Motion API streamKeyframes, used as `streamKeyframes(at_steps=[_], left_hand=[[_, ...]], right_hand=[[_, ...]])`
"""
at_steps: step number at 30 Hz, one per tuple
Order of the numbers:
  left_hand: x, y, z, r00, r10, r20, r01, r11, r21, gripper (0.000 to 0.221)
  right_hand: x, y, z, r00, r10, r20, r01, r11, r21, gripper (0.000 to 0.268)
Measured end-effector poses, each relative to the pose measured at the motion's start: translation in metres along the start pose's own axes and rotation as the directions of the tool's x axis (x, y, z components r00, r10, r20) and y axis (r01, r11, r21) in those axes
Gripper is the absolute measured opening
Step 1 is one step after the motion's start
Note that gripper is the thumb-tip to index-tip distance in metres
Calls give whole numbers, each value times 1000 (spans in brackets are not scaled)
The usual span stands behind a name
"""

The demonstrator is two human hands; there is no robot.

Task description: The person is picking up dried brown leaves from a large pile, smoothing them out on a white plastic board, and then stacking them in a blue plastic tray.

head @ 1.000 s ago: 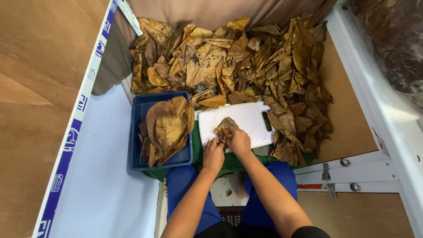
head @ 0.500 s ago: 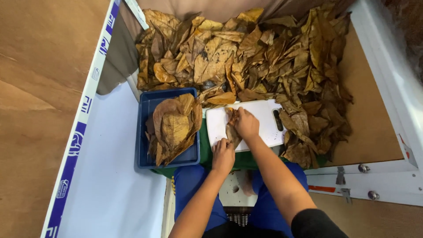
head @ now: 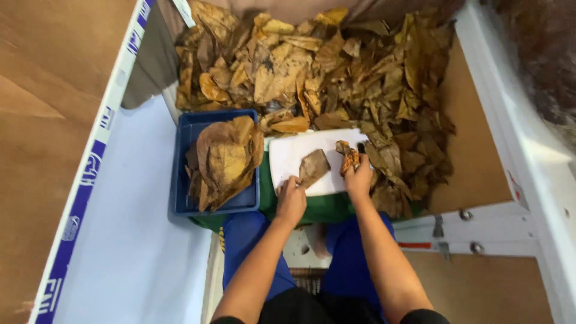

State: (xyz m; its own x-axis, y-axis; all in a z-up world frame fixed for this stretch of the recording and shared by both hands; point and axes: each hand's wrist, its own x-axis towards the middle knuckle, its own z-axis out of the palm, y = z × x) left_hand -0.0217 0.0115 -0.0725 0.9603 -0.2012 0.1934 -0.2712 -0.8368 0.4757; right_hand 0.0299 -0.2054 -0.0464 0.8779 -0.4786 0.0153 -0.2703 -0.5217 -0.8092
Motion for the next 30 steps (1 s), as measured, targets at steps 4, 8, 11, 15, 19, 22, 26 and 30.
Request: streamKeyframes(at_steps=[4,8,11,15,19,22,26,30], left_hand=[[4,-12,15,999,-49,15,50,996,-76,16],[1,-18,19,983,-183,-28,166,935,-313,8],[-1,-20,16,983,-176,-58,153,949,-276,7],[0,-15,1,989,-94,-116,68,974,-217,11],[-2,-21,7,997,-78,-26,72,978,-197,17],[2,-27,5,997,-64,-37,55,978,-203,15],[-1,-28,-3,1000,23,2,-21,967,-254,18],[-2,-27,-18,994,40,105,-3,944,-330,23]], right_hand=[[-80,-13,-13,989,-121,-89,133,980,146,34],[-116,-24,9,942,-304,142,310,950,-24,42],[-110,-16,39,881,-416,225,457,870,-182,32],[-99,-19,53,844,-511,162,535,787,-306,26],[-76,11,68,876,-448,178,480,784,-393,25],[-51,9,71,904,-413,109,420,812,-404,30],[-16,18,71,873,-487,27,448,778,-442,35],[9,23,72,882,-468,50,428,753,-499,30]])
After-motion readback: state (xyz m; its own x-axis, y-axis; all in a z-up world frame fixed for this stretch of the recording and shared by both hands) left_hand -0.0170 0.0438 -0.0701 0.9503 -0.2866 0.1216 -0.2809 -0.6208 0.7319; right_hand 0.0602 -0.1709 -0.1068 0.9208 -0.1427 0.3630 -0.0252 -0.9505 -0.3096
